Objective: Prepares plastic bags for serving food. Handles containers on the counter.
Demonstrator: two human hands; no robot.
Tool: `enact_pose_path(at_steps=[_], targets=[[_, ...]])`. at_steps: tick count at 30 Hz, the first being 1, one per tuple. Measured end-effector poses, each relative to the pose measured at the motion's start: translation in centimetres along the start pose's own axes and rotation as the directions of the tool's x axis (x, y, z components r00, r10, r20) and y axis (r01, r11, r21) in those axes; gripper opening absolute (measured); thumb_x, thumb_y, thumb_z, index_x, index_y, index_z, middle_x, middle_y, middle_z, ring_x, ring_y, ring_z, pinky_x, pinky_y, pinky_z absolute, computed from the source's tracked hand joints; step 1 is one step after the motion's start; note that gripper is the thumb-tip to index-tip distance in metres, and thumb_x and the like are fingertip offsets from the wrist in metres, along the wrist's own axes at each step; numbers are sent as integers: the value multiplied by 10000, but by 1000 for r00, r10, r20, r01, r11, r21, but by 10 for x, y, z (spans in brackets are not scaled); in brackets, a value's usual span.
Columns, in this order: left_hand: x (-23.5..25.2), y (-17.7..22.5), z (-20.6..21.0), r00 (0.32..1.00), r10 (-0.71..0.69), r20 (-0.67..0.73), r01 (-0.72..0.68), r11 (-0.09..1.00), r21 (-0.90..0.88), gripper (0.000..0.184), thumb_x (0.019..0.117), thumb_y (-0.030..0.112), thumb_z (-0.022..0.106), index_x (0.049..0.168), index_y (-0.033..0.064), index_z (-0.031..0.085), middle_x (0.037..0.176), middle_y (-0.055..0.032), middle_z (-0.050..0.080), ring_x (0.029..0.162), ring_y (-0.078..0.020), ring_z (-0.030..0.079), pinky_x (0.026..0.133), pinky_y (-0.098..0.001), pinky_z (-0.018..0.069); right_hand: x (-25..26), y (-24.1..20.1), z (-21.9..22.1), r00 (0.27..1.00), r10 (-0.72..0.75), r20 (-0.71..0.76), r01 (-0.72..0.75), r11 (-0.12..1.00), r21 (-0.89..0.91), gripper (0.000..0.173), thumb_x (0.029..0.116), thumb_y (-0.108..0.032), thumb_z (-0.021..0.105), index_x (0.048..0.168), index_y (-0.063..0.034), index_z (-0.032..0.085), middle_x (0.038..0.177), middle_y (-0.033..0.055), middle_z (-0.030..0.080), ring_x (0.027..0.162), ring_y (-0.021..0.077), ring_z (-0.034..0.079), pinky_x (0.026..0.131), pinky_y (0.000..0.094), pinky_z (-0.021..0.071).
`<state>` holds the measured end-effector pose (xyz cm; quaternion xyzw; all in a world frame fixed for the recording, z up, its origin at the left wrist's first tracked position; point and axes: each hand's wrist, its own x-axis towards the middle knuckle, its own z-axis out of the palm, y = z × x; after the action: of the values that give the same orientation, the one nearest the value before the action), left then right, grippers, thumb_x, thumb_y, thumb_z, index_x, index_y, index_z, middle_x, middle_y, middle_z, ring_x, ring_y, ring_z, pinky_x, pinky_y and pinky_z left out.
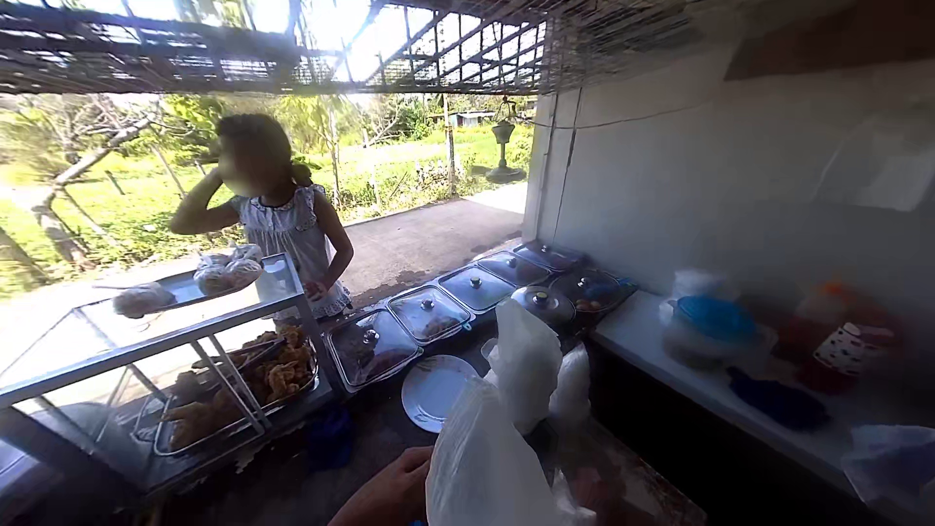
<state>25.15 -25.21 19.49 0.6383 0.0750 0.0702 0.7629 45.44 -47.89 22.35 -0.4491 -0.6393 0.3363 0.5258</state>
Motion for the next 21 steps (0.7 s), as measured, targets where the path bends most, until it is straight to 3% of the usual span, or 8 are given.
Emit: enact_pose_path(at_steps=[1, 3, 7, 10, 13, 16, 18, 21], targets=[[-8, 11, 13, 999, -36, -20, 36, 999, -5, 243, 1073, 223, 429, 1101, 232, 670, 943, 123, 746, 865, -2, 702, 789, -232, 598, 5, 12, -4, 991, -64, 115, 71, 996, -56, 277, 1013, -169, 579, 900, 74, 649, 920, 66, 670, 904, -5, 610, 832, 189, 502], [-19, 14, 24, 1000, -6, -29, 5, 998, -58, 168, 997, 108, 558, 1095, 200, 658, 956, 143, 730, 911, 28, 679, 847, -204, 567, 11, 27, -5, 972, -113, 204, 134, 987, -93, 276, 1033, -175, 575, 963, 75, 670, 1000, 113, 693, 977, 49, 636, 887, 237, 523], [-9, -3, 13, 983, 177, -53, -177, 984, 4, 221, 973, 94, 641, 1194, 97, 632, 1072, 80, 730, 1010, -27, 684, 924, -276, 577, 7, 40, -8, 994, -40, 105, 54, 990, -134, 222, 1053, -135, 557, 1059, 53, 674, 1050, 66, 706, 1017, 16, 641, 931, 232, 532], [2, 1, -1, 947, 256, -196, -224, 960, 171, 102, 1002, 121, 610, 990, 73, 699, 843, 7, 704, 771, -80, 672, 726, -285, 581, -1, 50, -14, 998, 50, -28, -52, 994, -94, 215, 1051, -151, 570, 1174, -36, 704, 1140, 3, 724, 1066, 34, 660, 969, 281, 554], [-4, 5, -30, 791, 399, -464, -160, 867, 473, 132, 972, 166, 605, 903, 80, 680, 719, -5, 631, 626, -105, 605, 574, -275, 523, -5, 53, -25, 966, 55, -254, -103, 978, -181, 277, 1082, -203, 531, 1145, -9, 718, 1231, 99, 723, 1145, 210, 691, 1030, 432, 566], [-14, 12, -48, 643, 540, -544, -8, 714, 700, 139, 949, 233, 618, 891, 128, 689, 716, 40, 633, 611, -62, 603, 550, -242, 522, 1, 29, -40, 813, -15, -582, -128, 971, -203, 298, 1090, -154, 483, 1084, 16, 727, 1100, 128, 760, 1036, 244, 733, 954, 441, 603], [-15, 12, -49, 640, 567, -518, 43, 647, 761, 148, 939, 251, 622, 880, 131, 684, 723, 46, 629, 612, -45, 599, 555, -234, 528, 19, -14, -38, 767, 7, -642, -6, 1000, 4, 351, 1115, -195, 422, 1071, 7, 706, 1053, 134, 762, 985, 241, 741, 904, 434, 617], [-11, 10, -37, 721, 522, -456, -24, 676, 737, 160, 966, 227, 597, 902, 98, 667, 709, 28, 622, 594, -59, 596, 547, -244, 527, 58, -56, -17, 906, 25, -422, 45, 987, 154, 369, 1105, -266, 407, 1093, -78, 724, 1039, 63, 757, 963, 151, 724, 864, 341, 614]])
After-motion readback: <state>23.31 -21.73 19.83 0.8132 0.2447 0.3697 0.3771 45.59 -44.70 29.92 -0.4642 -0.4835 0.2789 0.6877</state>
